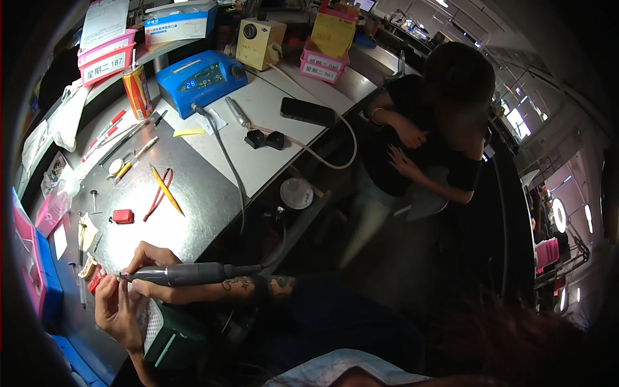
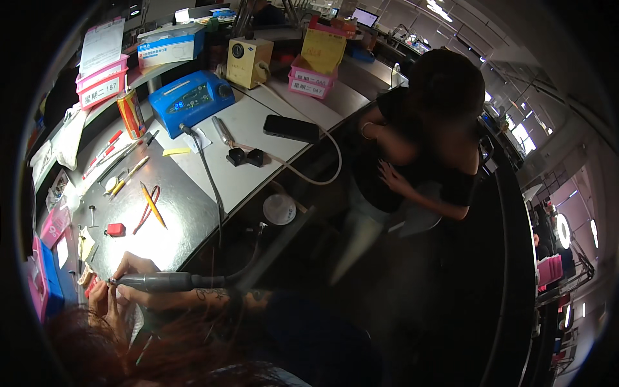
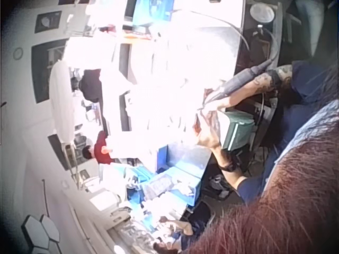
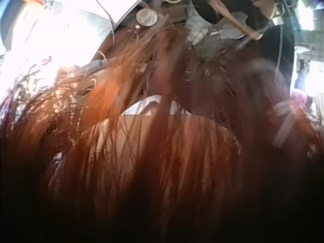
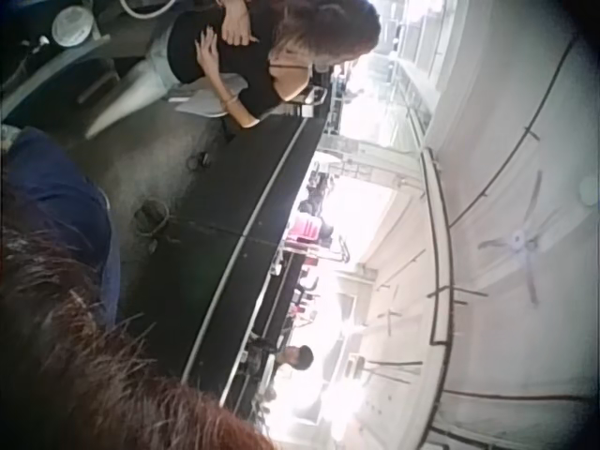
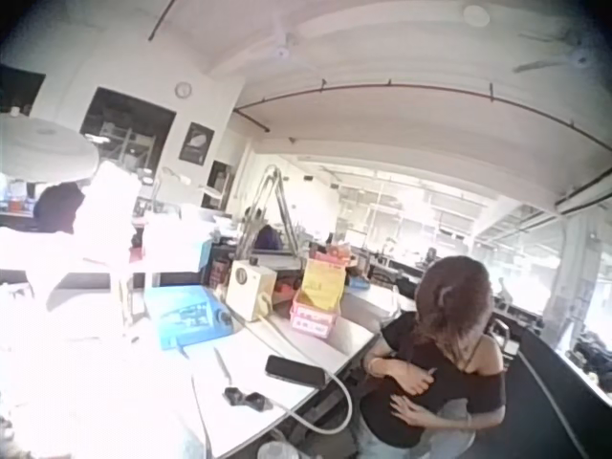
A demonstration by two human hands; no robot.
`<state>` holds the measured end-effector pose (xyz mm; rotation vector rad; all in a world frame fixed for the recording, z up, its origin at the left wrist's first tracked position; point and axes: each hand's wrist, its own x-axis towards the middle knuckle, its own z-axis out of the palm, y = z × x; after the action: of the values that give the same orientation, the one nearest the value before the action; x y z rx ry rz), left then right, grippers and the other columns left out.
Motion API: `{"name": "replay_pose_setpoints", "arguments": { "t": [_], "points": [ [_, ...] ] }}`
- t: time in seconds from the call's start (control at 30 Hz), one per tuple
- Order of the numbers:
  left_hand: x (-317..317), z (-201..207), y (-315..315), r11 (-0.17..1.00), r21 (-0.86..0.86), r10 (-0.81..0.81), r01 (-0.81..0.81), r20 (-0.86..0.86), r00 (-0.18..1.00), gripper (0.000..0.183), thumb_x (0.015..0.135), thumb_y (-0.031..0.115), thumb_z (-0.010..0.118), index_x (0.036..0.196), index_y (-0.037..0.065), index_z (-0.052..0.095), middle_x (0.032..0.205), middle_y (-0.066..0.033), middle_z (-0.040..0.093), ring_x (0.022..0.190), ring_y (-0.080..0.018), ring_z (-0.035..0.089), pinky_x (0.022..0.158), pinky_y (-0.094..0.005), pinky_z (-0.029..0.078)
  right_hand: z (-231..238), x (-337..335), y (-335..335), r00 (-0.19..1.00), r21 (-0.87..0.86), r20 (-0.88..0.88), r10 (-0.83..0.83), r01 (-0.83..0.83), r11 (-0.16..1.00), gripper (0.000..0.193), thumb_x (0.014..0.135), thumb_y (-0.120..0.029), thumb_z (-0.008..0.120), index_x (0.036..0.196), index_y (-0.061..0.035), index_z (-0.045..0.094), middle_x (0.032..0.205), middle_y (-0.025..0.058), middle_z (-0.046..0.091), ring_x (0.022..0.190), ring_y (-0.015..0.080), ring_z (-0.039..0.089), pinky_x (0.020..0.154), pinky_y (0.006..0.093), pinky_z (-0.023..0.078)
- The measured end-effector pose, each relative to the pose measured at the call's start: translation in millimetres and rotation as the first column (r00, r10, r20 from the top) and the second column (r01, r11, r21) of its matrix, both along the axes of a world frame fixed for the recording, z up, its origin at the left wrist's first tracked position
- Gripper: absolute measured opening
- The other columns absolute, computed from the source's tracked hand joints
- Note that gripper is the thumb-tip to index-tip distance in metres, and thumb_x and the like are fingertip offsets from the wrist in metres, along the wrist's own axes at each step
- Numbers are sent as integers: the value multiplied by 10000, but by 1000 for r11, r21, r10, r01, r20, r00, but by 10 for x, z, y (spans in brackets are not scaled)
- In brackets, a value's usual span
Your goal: Polishing a prosthetic dental bridge using a high-speed rotary tool.
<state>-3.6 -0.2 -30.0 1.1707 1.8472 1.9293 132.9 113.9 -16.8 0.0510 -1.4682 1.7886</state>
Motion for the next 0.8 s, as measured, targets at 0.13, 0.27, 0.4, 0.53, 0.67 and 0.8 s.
{"name": "replay_pose_setpoints", "arguments": {
  "t": [0.13,0.27,0.4,0.53,0.67,0.8],
  "points": [
    [36,39,-1,1000,27,-9,10,-47,999,116,874,-105,575,986,-94,603,1073,-133,597,955,-156,596,850,-267,490,16,45,11,985,-211,87,150,-129,969,239,809,-38,612,1003,-10,476,922,92,582,871,107,563,782,281,461],
    [-16,24,-9,998,39,-38,47,-201,979,128,871,-129,560,990,-99,598,1067,-149,596,960,-180,597,865,-285,493,-5,-23,29,988,-115,49,146,-140,983,259,800,-67,652,987,-9,483,998,143,617,938,155,602,825,300,473],
    [-16,38,6,992,86,-69,87,-195,978,138,871,-137,553,995,-98,599,1058,-161,600,969,-200,603,869,-302,500,15,-11,76,976,-145,97,196,-181,973,255,800,-71,653,977,-8,480,1029,166,620,985,181,605,869,322,472],
    [-40,10,-7,997,53,-42,58,-255,966,141,869,-143,548,996,-102,594,1055,-168,601,973,-212,606,869,-313,507,-32,-57,61,985,-100,66,161,-154,983,254,801,-73,651,975,-5,478,1013,155,620,979,177,600,874,329,472],
    [-9,61,-17,997,31,-58,68,-251,966,155,867,-153,540,1005,-103,592,1060,-173,600,961,-213,613,866,-313,516,-68,-48,34,983,-165,94,155,-138,977,249,805,-72,651,972,-10,479,1029,164,620,994,187,602,884,328,467],
    [273,388,38,976,122,-153,182,-220,964,164,868,-151,537,1018,-110,591,1063,-171,602,952,-212,621,867,-306,515,-54,-22,57,996,25,36,79,-80,996,239,822,-63,621,996,-8,465,958,126,620,954,161,598,850,310,474]
  ]
}}
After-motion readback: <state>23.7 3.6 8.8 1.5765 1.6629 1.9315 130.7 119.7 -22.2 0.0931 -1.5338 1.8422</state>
